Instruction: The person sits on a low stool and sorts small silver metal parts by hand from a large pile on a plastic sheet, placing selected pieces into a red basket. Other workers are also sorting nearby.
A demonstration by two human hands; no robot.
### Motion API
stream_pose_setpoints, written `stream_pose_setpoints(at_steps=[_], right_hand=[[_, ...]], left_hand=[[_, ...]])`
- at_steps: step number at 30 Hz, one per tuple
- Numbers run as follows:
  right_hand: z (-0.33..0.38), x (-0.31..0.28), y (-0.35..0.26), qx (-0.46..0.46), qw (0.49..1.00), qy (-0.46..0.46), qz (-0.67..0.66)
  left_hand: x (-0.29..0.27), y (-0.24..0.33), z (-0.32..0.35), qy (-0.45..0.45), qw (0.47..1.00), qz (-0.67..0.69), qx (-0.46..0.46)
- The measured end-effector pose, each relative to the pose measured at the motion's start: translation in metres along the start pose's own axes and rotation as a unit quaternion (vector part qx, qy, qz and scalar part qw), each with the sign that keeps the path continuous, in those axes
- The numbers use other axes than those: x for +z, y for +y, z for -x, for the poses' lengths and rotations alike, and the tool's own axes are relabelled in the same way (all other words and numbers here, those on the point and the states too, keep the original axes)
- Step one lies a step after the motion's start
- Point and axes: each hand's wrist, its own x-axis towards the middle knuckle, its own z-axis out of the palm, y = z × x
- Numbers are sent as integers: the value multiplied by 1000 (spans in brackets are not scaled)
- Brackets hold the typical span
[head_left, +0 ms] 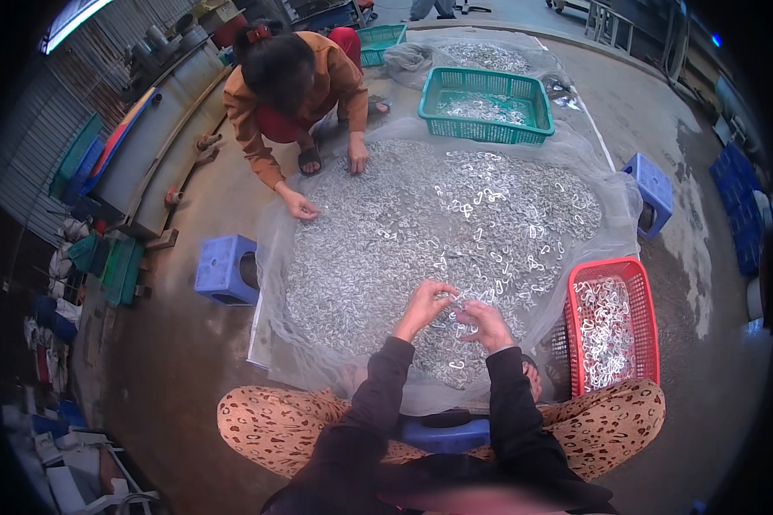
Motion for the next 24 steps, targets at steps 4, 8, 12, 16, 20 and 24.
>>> stream_pose_setpoints(at_steps=[4, 8, 12, 16, 20, 24], right_hand=[[1, -3, -16, -141, 985, 101, 23], [8, 10, -36, -262, 947, 149, 114], [12, 26, -49, -280, 929, 85, 226], [15, 18, -52, -269, 926, 155, 216], [16, 13, -51, -265, 918, 160, 250], [17, 21, -49, -195, 975, 54, 93]], left_hand=[[-9, 15, 2, 148, 988, -15, 39], [4, 28, 7, 107, 988, -93, 62], [18, 49, 12, 67, 992, -52, 91], [-2, 62, 5, 116, 990, 81, 19], [-18, 58, -1, 187, 979, 78, 32], [-13, 44, -2, 101, 980, 166, -50]])
